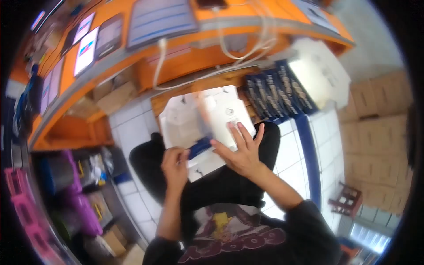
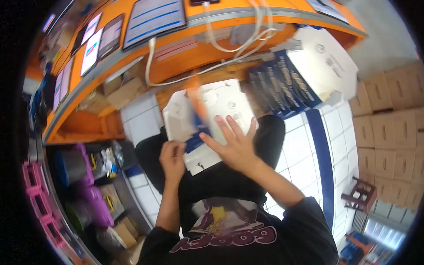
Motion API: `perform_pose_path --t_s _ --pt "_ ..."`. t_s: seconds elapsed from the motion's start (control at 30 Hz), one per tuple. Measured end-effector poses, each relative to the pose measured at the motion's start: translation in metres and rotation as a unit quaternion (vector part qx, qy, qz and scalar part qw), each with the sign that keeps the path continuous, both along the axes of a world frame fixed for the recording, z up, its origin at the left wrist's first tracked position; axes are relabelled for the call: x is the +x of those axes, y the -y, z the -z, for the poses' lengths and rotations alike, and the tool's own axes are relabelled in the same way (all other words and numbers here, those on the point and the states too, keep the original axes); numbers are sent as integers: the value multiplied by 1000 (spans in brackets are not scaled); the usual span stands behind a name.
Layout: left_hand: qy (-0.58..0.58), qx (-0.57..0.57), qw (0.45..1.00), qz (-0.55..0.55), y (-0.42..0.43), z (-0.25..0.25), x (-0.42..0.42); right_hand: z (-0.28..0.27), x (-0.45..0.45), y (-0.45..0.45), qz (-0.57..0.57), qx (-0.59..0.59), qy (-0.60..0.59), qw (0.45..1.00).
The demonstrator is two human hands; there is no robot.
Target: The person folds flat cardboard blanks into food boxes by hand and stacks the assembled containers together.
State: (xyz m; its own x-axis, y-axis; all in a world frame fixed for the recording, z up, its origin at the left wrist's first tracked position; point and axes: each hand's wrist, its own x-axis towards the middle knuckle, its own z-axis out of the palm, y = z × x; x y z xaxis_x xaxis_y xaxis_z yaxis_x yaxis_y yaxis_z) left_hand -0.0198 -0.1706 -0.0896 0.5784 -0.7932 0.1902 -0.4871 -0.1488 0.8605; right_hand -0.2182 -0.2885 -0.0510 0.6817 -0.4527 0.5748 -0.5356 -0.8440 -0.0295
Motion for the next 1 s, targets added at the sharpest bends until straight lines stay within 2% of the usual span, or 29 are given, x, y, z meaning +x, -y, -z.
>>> perform_pose_path --t_s 0.03,0.07,0.1,0.13,0.17,0.2,0.3,0.37,0.4,0.43,0.47,0.5,0.53,0.6,0.63,0.67,0.7,0.73,0.77,0.83,0.87,0.93,0.97,1.0 --pt "-58 -8 997 -41 -9 16 6 0 0 -6 28 124 102 987" --pt "-143 -28 986 -82 -16 14 5 -2 4 -14 51 241 206 947" --pt "-58 -40 995 -73 -22 16 6 7 3 -24 42 419 241 875" --pt "-60 -44 995 -62 -23 12 0 21 4 -36 28 581 270 767" --pt "-10 -46 999 15 -26 4 -9 30 9 -46 18 743 341 576" --pt "41 -46 994 89 -29 0 -18 45 12 -57 -11 784 400 475" --pt "67 -15 979 191 -38 -2 -46 60 21 -72 43 745 451 489" --pt "62 -18 986 154 -40 -15 -42 73 9 -67 105 773 507 365" --pt "55 -23 991 119 -41 -19 -40 79 -1 -64 104 774 506 366" --pt "128 -17 990 64 -43 -20 -24 83 -15 -60 106 752 466 455" --pt "125 4 992 -21 -43 -24 -15 84 -30 -58 106 722 420 539" --pt "71 36 993 -85 -38 -42 -7 76 -42 -53 100 717 398 563" --pt "42 45 993 -102 -34 -49 5 76 -53 -48 92 731 409 538" --pt "-76 42 996 -2 -38 -47 34 63 -71 -38 59 788 390 473" --pt "-75 39 996 -5 -49 -38 52 65 -77 -35 33 821 370 434" --pt "-190 84 974 85 -65 -22 71 63 -76 -31 30 820 370 435" --pt "-301 129 928 175 -66 -25 76 59 -75 -29 8 852 341 398" --pt "-301 131 928 178 -67 -25 73 58 -75 -30 -13 880 312 358" --pt "-363 78 915 158 -68 -26 66 63 -72 -35 -12 879 317 357" --pt "-507 -6 855 106 -56 -48 42 77 -56 -46 -35 918 325 224" --pt "-504 -5 857 110 -53 -45 29 79 -47 -49 -37 917 329 224" --pt "-589 -92 797 -97 -53 -14 12 77 -24 -53 2 903 371 218" --pt "-595 -75 798 -54 -91 62 23 75 -18 -53 22 895 391 214" --pt "-594 -74 799 -51 -96 57 20 74 -14 -51 21 893 394 215"
